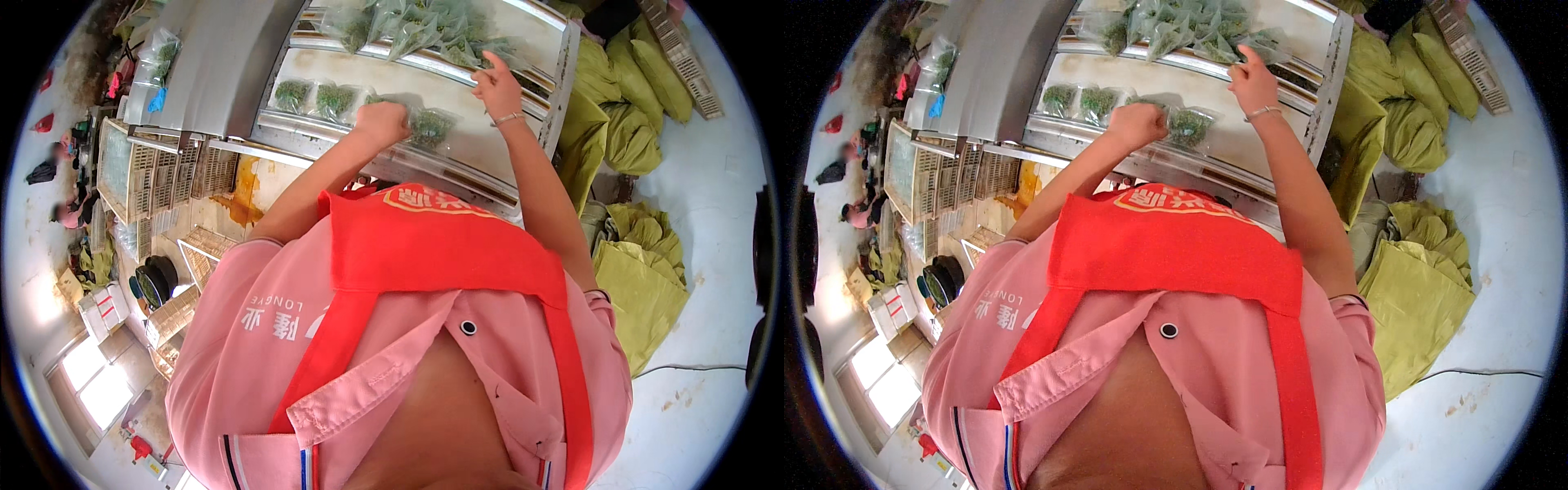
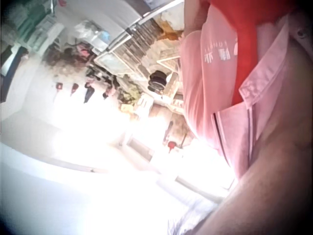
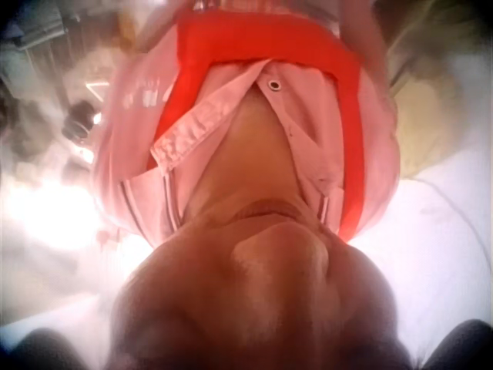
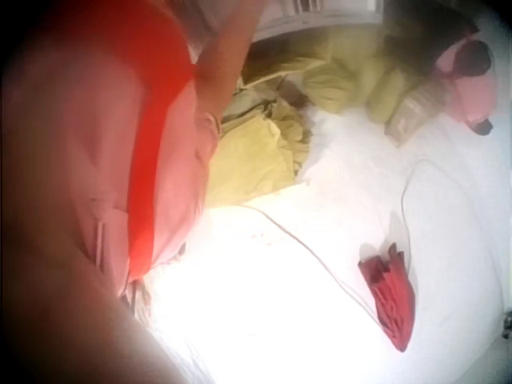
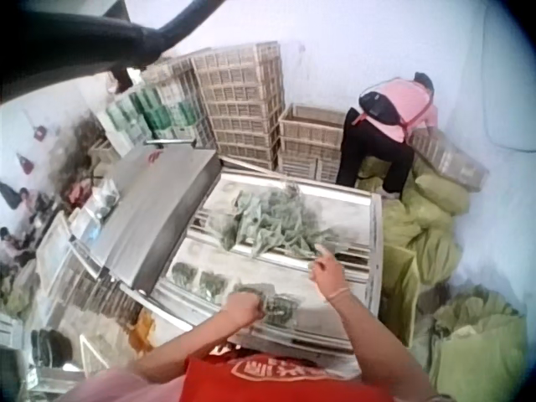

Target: The person places small portions of green leafy vegetables into clear plastic bags and arranges them in rows on a stainless steel tray. They then transfer the filled bags into a white plastic basket.

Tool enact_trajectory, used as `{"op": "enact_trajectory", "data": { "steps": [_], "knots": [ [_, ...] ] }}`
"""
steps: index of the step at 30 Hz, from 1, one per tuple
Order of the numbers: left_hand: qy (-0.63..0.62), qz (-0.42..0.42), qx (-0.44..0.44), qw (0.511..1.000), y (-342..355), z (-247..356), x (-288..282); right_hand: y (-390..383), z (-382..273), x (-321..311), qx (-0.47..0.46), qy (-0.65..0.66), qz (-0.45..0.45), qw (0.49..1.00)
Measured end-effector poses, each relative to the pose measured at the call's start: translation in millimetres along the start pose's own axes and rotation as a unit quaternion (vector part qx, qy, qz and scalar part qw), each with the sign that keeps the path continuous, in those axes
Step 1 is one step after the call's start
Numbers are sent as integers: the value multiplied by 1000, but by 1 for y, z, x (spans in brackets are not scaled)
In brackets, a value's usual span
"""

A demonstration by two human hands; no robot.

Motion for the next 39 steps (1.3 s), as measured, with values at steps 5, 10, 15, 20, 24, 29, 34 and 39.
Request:
{"op": "enact_trajectory", "data": {
  "steps": [5, 10, 15, 20, 24, 29, 34, 39],
  "knots": [
    [-370, 29, 8, 929, 1, 11, -8, 13, 3, 4, -14, -27, 30, 999],
    [-760, -42, -61, 646, 10, 24, 36, -53, 31, -12, -1, 32, -25, 999],
    [-636, -104, -38, 764, 37, 42, 83, -120, 76, -24, 129, 191, -64, 971],
    [-683, -89, -61, 722, 32, 39, 82, -144, 91, -17, 443, 351, -81, 821],
    [-641, -111, -38, 759, 32, 47, 74, -123, 101, -5, 374, 337, -246, 828],
    [-527, -133, 48, 838, 21, 60, 42, -112, 77, -43, 230, 147, -289, 918],
    [-12, 97, 124, 987, 21, 105, 24, -115, 76, -69, -3, -234, -124, 964],
    [96, 127, 133, 978, 27, 122, 29, -131, 54, -67, -85, -318, 29, 944]
  ]
}}
Point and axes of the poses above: each hand's wrist, its own y-axis towards the middle knuckle, its own x-axis out of the palm, z = x × y, the point moved 8 cm from there along y, towards the middle knuckle, and after that the axes turned 2 degrees about -z, right-handed, at the moved point
